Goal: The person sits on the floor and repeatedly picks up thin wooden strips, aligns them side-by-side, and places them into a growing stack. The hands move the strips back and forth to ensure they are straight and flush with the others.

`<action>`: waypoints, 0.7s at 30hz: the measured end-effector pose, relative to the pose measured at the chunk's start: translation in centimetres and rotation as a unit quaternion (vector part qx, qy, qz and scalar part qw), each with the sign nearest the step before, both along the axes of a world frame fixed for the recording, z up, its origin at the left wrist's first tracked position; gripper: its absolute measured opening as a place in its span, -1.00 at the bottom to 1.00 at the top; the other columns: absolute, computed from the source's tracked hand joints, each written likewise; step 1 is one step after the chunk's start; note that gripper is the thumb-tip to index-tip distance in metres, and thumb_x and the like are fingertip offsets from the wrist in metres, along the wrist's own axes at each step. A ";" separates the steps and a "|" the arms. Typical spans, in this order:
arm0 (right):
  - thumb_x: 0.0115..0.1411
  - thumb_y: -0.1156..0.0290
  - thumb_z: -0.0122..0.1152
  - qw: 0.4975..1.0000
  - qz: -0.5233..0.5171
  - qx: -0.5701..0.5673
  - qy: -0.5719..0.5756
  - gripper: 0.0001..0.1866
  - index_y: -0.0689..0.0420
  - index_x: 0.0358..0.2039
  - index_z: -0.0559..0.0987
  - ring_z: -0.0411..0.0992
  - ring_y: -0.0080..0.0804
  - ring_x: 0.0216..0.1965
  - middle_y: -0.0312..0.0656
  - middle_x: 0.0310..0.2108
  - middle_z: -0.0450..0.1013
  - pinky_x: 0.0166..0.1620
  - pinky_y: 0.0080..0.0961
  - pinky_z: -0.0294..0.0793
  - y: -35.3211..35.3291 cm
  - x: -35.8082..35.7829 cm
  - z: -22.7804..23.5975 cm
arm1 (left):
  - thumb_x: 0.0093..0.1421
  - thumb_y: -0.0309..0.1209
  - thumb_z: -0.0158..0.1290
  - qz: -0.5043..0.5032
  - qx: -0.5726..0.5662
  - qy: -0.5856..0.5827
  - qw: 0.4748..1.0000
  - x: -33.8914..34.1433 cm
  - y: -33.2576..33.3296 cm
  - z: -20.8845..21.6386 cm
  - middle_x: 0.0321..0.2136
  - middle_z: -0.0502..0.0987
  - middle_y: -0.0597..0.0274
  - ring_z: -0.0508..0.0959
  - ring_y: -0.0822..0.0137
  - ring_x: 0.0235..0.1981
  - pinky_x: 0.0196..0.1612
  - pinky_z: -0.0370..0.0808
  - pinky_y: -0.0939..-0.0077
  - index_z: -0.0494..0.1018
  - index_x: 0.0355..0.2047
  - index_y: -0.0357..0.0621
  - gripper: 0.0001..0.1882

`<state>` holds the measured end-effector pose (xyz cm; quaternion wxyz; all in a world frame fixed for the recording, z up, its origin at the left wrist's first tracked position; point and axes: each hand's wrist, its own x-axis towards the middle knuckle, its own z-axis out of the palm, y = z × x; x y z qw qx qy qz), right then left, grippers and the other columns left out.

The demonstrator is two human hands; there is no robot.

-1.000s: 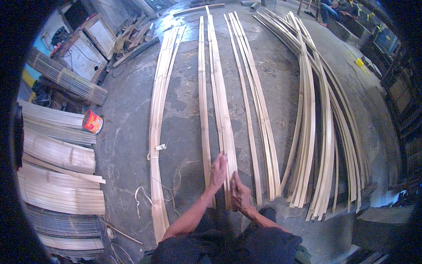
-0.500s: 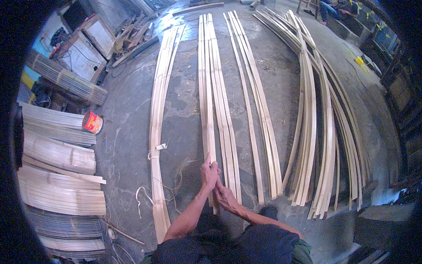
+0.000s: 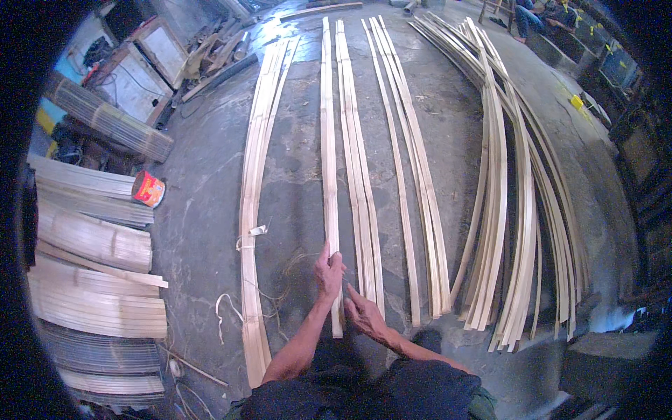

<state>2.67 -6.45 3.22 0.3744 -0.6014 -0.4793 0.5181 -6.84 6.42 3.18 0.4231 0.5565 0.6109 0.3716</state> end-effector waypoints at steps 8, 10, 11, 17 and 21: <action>0.40 0.35 -0.03 1.000 -0.008 0.000 -0.006 -0.59 0.17 0.20 0.41 0.38 -0.57 -0.45 -0.28 -0.41 0.43 -0.34 -0.56 0.44 -0.9 0.8 -1.1 | 0.19 -0.44 -0.09 0.019 0.014 0.056 0.998 -3.7 1.6 -4.2 -0.47 0.54 -0.19 0.58 0.15 -0.48 -0.36 0.50 0.26 0.28 0.20 -0.42 -0.44; 0.39 0.35 -0.02 1.000 -0.011 0.001 -0.015 -0.60 0.18 0.19 0.42 0.40 -0.56 -0.43 -0.27 -0.39 0.45 -0.32 -0.55 0.45 -0.9 1.3 -1.0 | 0.19 -0.44 -0.09 0.018 0.023 0.075 0.997 -4.1 1.9 -5.5 -0.40 0.54 -0.26 0.58 0.08 -0.42 -0.30 0.50 0.22 0.29 0.19 -0.43 -0.45; 0.39 0.35 -0.02 1.000 -0.014 0.007 -0.019 -0.61 0.18 0.18 0.43 0.40 -0.56 -0.42 -0.26 -0.39 0.44 -0.32 -0.56 0.45 -0.9 1.5 -1.4 | 0.18 -0.44 -0.09 0.014 0.012 0.088 0.996 -4.0 1.9 -5.5 -0.37 0.53 -0.28 0.58 0.06 -0.40 -0.28 0.50 0.20 0.30 0.19 -0.43 -0.45; 0.36 0.39 0.03 0.992 0.000 0.106 -0.072 -0.64 0.19 0.12 0.47 0.44 -0.43 -0.40 -0.18 -0.39 0.43 -0.30 -0.49 0.47 -0.9 2.0 -2.2 | 0.18 -0.45 -0.07 0.022 0.041 0.072 0.996 -5.3 1.6 -5.7 -0.32 0.55 -0.25 0.60 0.10 -0.39 -0.28 0.52 0.24 0.34 0.16 -0.38 -0.48; 0.30 0.42 0.06 0.957 0.062 0.217 -0.184 -0.64 0.14 0.10 0.47 0.49 -0.11 -0.36 -0.03 -0.38 0.46 -0.29 -0.31 0.50 1.4 1.9 -2.7 | 0.19 -0.47 -0.07 0.012 -0.112 0.033 0.993 -4.9 1.7 -1.9 -0.24 0.56 -0.17 0.62 0.26 -0.37 -0.31 0.56 0.36 0.30 0.19 -0.38 -0.47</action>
